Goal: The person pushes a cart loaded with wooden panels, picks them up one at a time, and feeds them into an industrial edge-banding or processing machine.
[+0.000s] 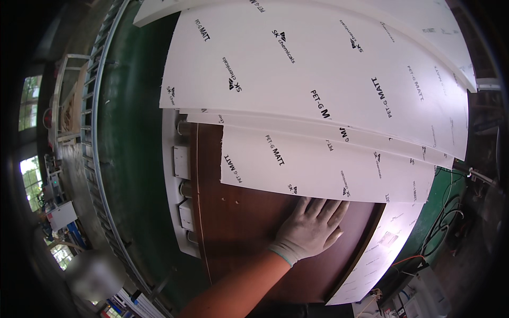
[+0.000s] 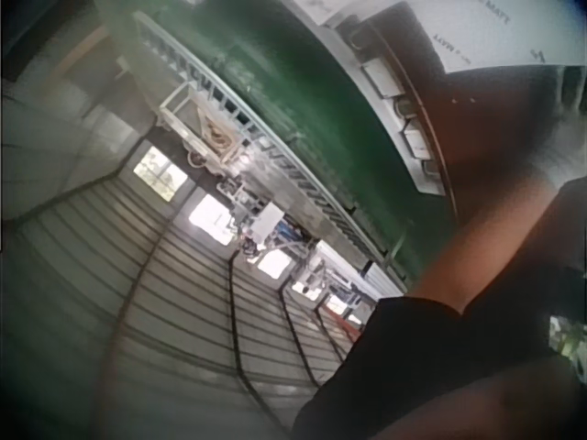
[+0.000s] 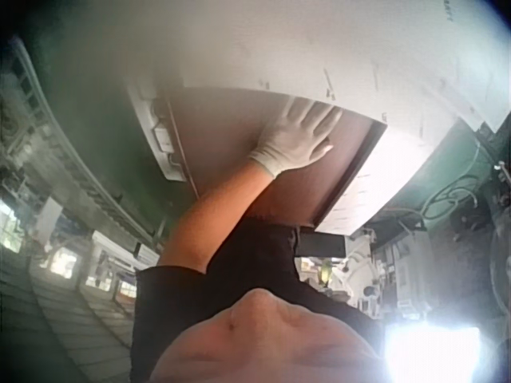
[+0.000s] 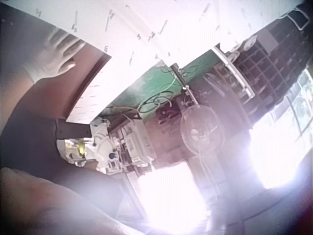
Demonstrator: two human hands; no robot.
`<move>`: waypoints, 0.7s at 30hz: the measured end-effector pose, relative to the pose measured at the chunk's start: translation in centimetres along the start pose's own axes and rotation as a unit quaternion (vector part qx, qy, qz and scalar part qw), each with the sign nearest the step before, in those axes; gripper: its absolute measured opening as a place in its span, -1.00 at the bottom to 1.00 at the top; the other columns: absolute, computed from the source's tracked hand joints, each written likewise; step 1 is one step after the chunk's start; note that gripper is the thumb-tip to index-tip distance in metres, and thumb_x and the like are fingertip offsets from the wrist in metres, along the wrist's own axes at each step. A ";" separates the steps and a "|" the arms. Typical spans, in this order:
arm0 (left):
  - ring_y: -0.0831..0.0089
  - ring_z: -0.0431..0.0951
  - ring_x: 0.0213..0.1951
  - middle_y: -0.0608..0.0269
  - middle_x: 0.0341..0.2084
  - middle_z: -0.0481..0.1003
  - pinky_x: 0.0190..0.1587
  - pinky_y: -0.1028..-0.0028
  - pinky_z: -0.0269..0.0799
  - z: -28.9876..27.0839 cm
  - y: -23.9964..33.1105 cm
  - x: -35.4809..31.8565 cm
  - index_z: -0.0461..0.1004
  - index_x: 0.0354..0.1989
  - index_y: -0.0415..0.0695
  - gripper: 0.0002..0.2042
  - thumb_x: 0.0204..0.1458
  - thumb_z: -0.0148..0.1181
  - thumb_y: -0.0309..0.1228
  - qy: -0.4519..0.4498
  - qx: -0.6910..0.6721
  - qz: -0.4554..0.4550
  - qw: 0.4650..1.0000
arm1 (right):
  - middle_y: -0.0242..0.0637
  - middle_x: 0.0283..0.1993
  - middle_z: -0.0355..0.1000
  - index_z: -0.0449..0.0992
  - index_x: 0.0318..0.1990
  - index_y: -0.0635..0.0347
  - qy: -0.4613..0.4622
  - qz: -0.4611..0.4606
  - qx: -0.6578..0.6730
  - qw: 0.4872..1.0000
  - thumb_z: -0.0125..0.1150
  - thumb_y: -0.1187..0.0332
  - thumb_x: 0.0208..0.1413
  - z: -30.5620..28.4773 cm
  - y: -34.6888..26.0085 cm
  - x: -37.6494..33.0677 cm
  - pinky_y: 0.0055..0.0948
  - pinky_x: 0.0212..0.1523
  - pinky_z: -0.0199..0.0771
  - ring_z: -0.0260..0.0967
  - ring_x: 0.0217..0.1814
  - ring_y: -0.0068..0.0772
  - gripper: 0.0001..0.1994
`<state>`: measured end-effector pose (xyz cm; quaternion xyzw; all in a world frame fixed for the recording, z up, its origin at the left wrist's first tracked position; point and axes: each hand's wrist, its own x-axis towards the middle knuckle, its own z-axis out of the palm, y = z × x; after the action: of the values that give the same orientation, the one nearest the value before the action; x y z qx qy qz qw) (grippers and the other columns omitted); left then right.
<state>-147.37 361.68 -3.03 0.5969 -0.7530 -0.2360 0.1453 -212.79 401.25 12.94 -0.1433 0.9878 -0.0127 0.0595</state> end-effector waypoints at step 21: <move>-0.10 0.07 0.46 -0.02 0.43 0.16 0.50 -0.15 -0.19 -1.1 4.9 0.0 0.27 0.39 -0.16 -0.27 0.11 0.11 0.04 0.041 0.110 -0.001 0.993 | -0.05 -0.22 0.56 0.57 -0.35 0.32 0.094 0.041 0.012 0.995 0.06 0.21 0.16 0.3 17.2 -0.9 -0.06 -0.24 0.43 0.51 -0.20 -0.07 -0.68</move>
<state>-150.84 362.33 0.49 0.6188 -0.7675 -0.1270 0.1087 -216.73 417.96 11.99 -0.1004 0.9938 -0.0353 -0.0315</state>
